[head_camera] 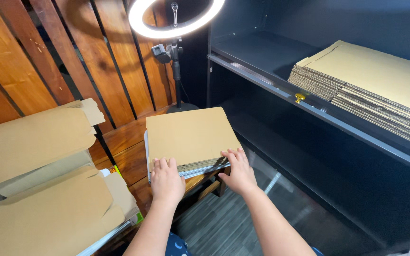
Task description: The person repeatedly picks up flat cardboard sheets from a stack on a wooden stool and places them onto a shelf. They continue this process, moving the cardboard pieces one by one from the stool to the shelf.
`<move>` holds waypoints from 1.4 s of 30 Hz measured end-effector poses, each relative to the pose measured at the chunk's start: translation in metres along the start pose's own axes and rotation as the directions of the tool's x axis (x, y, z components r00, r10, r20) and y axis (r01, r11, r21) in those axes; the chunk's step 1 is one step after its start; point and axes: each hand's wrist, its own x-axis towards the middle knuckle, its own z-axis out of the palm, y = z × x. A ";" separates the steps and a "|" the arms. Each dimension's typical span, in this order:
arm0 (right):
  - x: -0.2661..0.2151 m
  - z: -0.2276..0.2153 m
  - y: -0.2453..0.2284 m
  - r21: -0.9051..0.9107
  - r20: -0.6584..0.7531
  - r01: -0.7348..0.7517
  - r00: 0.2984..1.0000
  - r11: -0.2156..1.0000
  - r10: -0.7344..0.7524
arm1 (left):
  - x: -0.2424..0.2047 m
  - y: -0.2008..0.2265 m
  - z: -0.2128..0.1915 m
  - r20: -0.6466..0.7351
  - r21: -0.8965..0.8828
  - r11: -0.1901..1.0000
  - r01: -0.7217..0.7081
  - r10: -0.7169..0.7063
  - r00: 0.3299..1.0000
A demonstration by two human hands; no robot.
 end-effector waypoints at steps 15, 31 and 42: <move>-0.005 -0.005 -0.004 0.020 0.006 -0.009 1.000 1.000 0.009 | -0.005 0.001 0.007 -0.015 0.021 1.000 -0.005 0.005 1.000; 0.030 -0.074 0.049 0.219 -0.347 -0.028 0.932 0.975 0.104 | 0.040 0.021 -0.062 0.316 0.088 0.996 0.003 -0.031 0.948; -0.063 -0.298 0.121 0.256 -0.849 0.049 0.490 0.966 0.200 | 0.101 0.169 -0.122 0.016 -0.366 0.878 -0.309 0.338 0.941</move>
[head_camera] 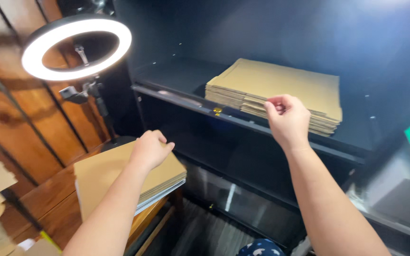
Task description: The person repeatedly picks up flat cardboard sheets from a stack on a wooden stool and places them onto a shelf. They continue this process, moving the cardboard pieces one by one from the stool to the shelf.
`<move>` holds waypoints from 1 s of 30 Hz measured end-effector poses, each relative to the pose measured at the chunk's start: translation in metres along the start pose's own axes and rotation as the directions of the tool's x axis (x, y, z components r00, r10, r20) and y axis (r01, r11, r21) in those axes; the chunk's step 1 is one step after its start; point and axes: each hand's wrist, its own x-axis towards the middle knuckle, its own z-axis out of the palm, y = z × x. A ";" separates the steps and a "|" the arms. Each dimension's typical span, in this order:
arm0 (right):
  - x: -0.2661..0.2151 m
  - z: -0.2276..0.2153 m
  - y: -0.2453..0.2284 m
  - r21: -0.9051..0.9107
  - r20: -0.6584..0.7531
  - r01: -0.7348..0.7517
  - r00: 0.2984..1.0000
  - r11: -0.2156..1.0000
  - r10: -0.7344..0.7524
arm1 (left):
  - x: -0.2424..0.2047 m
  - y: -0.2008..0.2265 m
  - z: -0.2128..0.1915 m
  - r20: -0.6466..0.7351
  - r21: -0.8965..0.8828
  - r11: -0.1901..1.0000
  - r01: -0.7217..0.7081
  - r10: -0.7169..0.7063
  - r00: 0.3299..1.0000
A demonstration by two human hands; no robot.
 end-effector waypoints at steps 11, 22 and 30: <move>0.042 -0.073 0.094 -0.297 -0.199 -0.012 0.979 0.955 -0.050 | 0.048 0.128 -0.008 -0.161 -0.253 0.914 -0.316 0.282 0.946; 0.025 -0.072 0.101 -0.398 -0.148 -0.044 0.989 0.916 -0.016 | 0.065 0.189 -0.006 -0.180 -0.182 0.889 -0.419 0.389 0.903; 0.025 -0.076 0.089 -0.474 -0.097 -0.117 0.992 0.873 0.080 | 0.069 0.207 -0.007 0.013 -0.222 0.939 -0.264 0.273 0.962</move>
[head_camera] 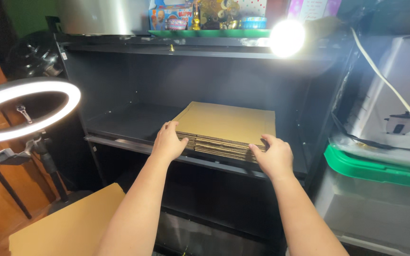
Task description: The person repeatedly picks up flat cardboard sheets from a stack on a wooden stool and places them onto a shelf. They continue this process, moving the cardboard pieces one by one from the stool to the shelf.
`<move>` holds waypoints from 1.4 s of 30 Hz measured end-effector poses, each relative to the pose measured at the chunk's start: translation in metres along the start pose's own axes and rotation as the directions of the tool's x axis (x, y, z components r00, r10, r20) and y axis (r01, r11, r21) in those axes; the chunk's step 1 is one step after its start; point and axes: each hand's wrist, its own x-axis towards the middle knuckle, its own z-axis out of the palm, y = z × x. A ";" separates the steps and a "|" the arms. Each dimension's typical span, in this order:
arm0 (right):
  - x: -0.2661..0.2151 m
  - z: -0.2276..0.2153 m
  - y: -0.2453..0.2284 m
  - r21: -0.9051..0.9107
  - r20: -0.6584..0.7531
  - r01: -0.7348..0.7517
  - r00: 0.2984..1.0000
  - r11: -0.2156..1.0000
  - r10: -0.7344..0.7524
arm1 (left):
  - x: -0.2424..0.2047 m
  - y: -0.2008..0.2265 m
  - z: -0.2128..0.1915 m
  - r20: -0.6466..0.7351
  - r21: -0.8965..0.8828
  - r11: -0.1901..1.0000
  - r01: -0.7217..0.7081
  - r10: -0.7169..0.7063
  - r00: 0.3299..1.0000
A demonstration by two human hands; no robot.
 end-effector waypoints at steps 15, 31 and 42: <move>0.003 -0.003 -0.008 -0.028 0.056 -0.112 0.992 0.993 0.114 | 0.008 -0.011 0.014 0.012 -0.034 0.998 0.058 -0.057 0.998; -0.001 -0.019 -0.020 -0.033 0.128 -0.148 0.980 0.989 0.151 | -0.004 -0.009 0.009 0.019 -0.174 0.980 0.094 -0.092 0.996; -0.009 -0.016 -0.011 0.248 0.057 -0.173 0.985 0.953 0.164 | -0.030 -0.014 -0.002 -0.011 -0.311 0.943 0.115 -0.124 0.992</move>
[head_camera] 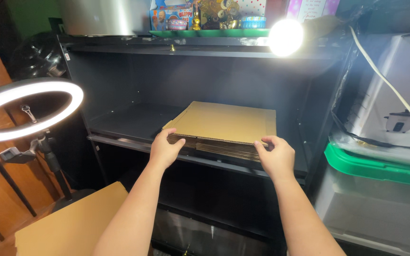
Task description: The person repeatedly picks up flat cardboard sheets from a stack on a wooden stool and places them onto a shelf. They continue this process, moving the cardboard pieces one by one from the stool to the shelf.
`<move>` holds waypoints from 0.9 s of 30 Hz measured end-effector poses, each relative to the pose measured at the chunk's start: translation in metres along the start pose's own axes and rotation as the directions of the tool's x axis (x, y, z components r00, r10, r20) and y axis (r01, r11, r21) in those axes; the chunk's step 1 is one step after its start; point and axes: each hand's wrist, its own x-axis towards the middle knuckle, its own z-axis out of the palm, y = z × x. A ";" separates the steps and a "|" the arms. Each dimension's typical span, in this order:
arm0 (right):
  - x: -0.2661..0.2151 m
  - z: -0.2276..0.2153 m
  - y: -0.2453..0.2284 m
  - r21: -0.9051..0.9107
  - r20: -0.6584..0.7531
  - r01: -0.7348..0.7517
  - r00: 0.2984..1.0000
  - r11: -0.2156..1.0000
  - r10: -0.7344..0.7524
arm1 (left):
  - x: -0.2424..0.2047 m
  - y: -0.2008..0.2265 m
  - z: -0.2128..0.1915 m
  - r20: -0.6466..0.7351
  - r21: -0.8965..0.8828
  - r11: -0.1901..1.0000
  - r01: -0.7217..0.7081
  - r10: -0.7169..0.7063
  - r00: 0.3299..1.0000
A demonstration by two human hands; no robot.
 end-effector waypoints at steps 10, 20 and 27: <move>-0.007 -0.007 0.001 0.103 -0.147 0.007 0.989 0.995 0.008 | -0.022 0.000 -0.016 -0.138 -0.407 0.913 -0.032 -0.027 0.990; -0.006 0.003 0.021 0.725 -0.069 -0.157 0.952 0.670 0.299 | -0.026 -0.009 -0.021 -0.217 -0.625 0.780 -0.039 -0.126 0.968; -0.020 -0.004 0.008 0.761 -0.019 -0.213 0.937 0.613 0.348 | -0.022 -0.016 -0.016 -0.120 -0.759 0.650 0.040 -0.200 0.973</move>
